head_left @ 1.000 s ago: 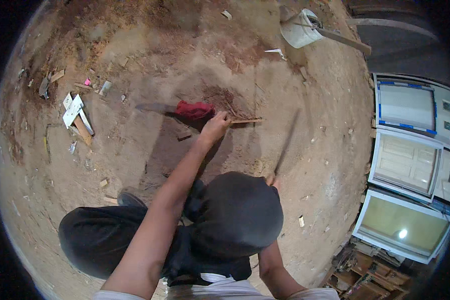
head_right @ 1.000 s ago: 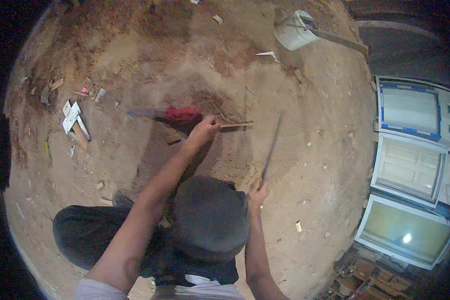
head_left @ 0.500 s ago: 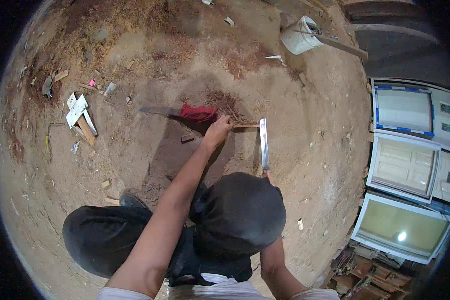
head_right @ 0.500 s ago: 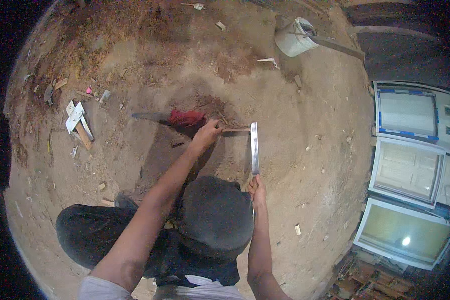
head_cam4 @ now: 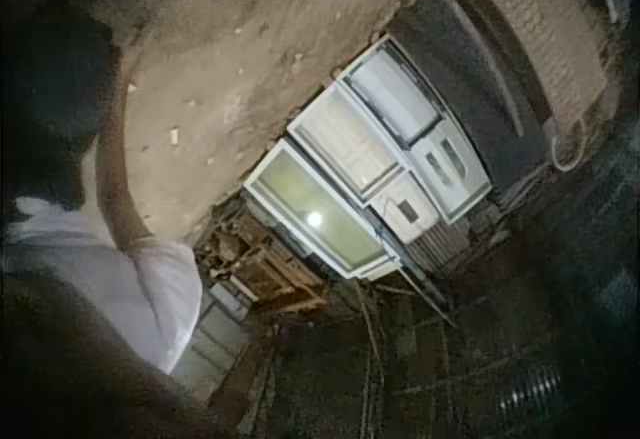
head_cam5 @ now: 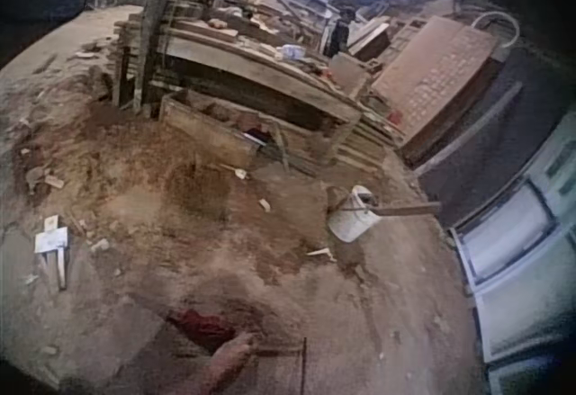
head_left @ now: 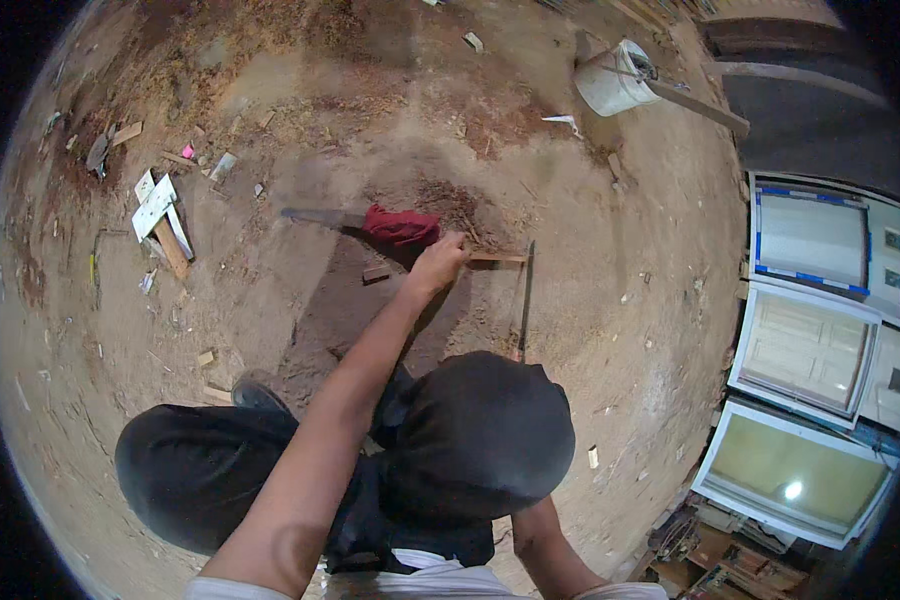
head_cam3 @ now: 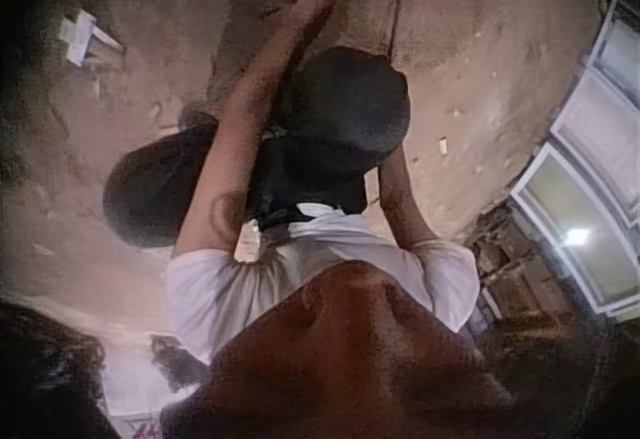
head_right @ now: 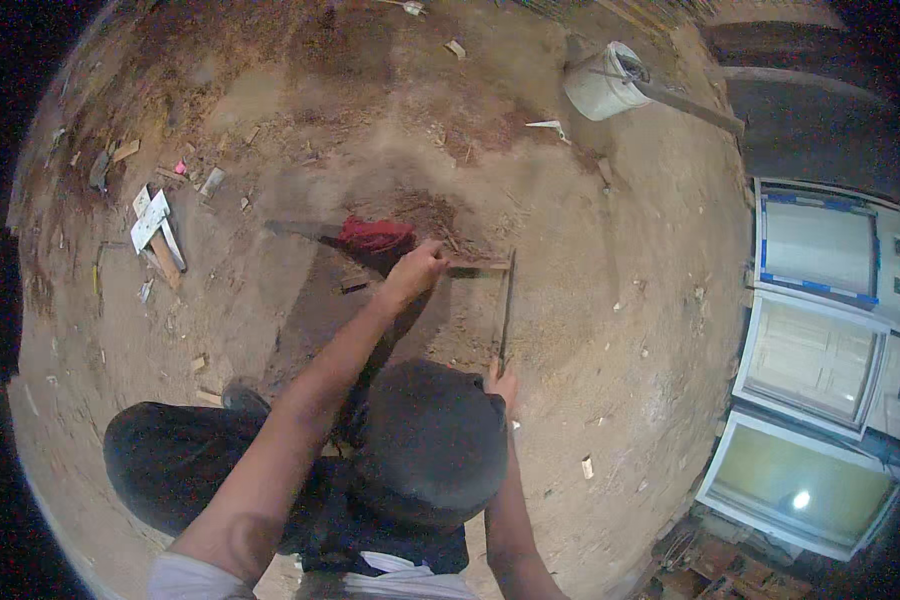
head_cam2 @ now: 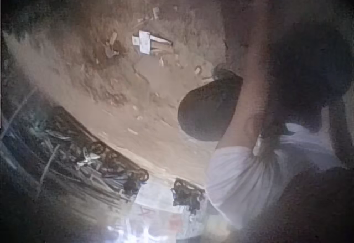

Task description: The person carves a thin piece of wood using a knife while squatting on the dirt floor.

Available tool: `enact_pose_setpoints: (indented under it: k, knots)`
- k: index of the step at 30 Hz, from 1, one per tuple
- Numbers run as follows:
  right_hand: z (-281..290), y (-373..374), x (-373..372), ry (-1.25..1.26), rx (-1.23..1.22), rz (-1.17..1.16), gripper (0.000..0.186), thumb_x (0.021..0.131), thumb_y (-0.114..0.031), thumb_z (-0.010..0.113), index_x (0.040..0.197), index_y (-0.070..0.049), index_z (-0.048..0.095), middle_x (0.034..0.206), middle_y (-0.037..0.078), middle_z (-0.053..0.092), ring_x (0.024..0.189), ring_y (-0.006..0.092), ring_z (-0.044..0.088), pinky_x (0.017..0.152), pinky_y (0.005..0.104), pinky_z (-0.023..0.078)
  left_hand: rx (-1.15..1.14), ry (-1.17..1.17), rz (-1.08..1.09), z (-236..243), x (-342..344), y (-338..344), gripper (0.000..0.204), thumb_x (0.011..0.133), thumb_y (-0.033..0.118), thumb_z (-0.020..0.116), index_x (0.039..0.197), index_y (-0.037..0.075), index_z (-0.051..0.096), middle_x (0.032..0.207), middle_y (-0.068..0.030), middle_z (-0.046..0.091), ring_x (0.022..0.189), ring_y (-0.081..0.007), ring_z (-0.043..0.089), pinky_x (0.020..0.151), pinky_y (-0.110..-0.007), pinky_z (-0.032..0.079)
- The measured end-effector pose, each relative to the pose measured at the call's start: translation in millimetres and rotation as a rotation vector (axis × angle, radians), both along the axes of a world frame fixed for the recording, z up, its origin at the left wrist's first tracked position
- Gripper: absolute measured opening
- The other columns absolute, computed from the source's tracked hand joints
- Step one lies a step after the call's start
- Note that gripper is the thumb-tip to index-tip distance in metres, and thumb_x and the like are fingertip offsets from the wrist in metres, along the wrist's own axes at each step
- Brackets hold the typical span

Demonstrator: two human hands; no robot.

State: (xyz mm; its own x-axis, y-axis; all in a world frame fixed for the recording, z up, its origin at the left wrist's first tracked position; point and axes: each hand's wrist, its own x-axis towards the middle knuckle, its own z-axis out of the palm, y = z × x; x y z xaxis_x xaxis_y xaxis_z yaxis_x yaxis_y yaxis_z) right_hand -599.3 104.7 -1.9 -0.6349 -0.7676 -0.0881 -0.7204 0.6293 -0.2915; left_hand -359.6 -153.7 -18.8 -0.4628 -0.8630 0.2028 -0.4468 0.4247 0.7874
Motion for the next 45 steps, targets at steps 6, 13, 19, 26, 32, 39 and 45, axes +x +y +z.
enact_pose_setpoints:
  k: [6, 13, 19, 26, 32, 39, 45]
  knots:
    - [14, -4, 33, -0.205, 0.207, -0.096, 0.055, 0.092, -0.048, 0.051, 0.109, 0.003, 0.06, 0.083, 0.02, 0.064, 0.06, 0.0339, 0.059, 0.055, 0.0418, 0.046, 0.126, -0.076, -0.029, 6, 16, 11, 0.013, 0.083, 0.006, 0.055, 0.09, 0.001, 0.065, 0.103, -0.0176, 0.056, 0.099, -0.035, 0.059, 0.081, -0.044, 0.052]
    - [129, -72, 50, -1.106, -0.159, -0.589, 0.035, 0.095, -0.039, 0.055, 0.074, -0.011, 0.049, 0.061, -0.001, 0.046, 0.047, 0.0083, 0.044, 0.039, 0.0261, 0.034, -0.012, -0.052, 0.012, -1, 10, -4, 0.009, 0.083, 0.006, 0.055, 0.085, 0.001, 0.063, 0.094, -0.0145, 0.055, 0.096, -0.032, 0.059, 0.077, -0.041, 0.053]
    - [168, -79, 79, -0.558, -0.416, -0.152, 0.037, 0.097, -0.035, 0.053, 0.077, -0.004, 0.053, 0.057, 0.002, 0.048, 0.049, 0.0147, 0.048, 0.041, 0.0297, 0.035, -0.029, -0.045, 0.032, 7, 13, 3, 0.008, 0.08, 0.006, 0.056, 0.083, 0.001, 0.062, 0.093, -0.0133, 0.054, 0.096, -0.0305, 0.058, 0.076, -0.041, 0.053]
    - [16, -46, 34, -0.261, 0.042, 0.019, 0.038, 0.095, -0.029, 0.052, 0.089, 0.008, 0.056, 0.066, 0.017, 0.059, 0.055, 0.0417, 0.05, 0.056, 0.0474, 0.043, -0.073, -0.062, -0.006, -9, 11, 4, 0.013, 0.08, 0.006, 0.056, 0.089, 0.0, 0.063, 0.101, -0.0154, 0.056, 0.101, -0.0316, 0.058, 0.079, -0.042, 0.052]
    - [70, -50, 18, -1.5, -0.181, -0.75, 0.037, 0.096, -0.039, 0.049, 0.075, -0.009, 0.053, 0.05, 0.003, 0.045, 0.038, 0.0171, 0.041, 0.036, 0.0311, 0.036, 0.083, -0.054, 0.002, 7, 11, 3, 0.015, 0.08, 0.008, 0.056, 0.09, 0.0, 0.064, 0.104, -0.0174, 0.056, 0.103, -0.0353, 0.056, 0.082, -0.044, 0.05]
    - [139, -54, 20, -1.827, -0.448, -0.544, 0.046, 0.096, -0.051, 0.042, 0.071, -0.013, 0.045, 0.042, -0.006, 0.026, 0.031, 0.0098, 0.022, 0.033, 0.0256, 0.02, 0.113, -0.006, -0.006, 15, 14, -4, 0.014, 0.081, 0.006, 0.054, 0.09, 0.001, 0.064, 0.101, -0.0179, 0.057, 0.1, -0.038, 0.055, 0.083, -0.044, 0.049]
    - [180, -68, 53, -1.347, -0.323, -0.618, 0.042, 0.096, -0.047, 0.045, 0.072, -0.013, 0.042, 0.044, -0.004, 0.024, 0.032, 0.0118, 0.027, 0.034, 0.0279, 0.025, 0.18, -0.067, 0.006, 23, 15, -3, 0.021, 0.076, 0.001, 0.057, 0.094, 0.003, 0.066, 0.099, -0.0177, 0.056, 0.1, -0.038, 0.055, 0.084, -0.045, 0.048]
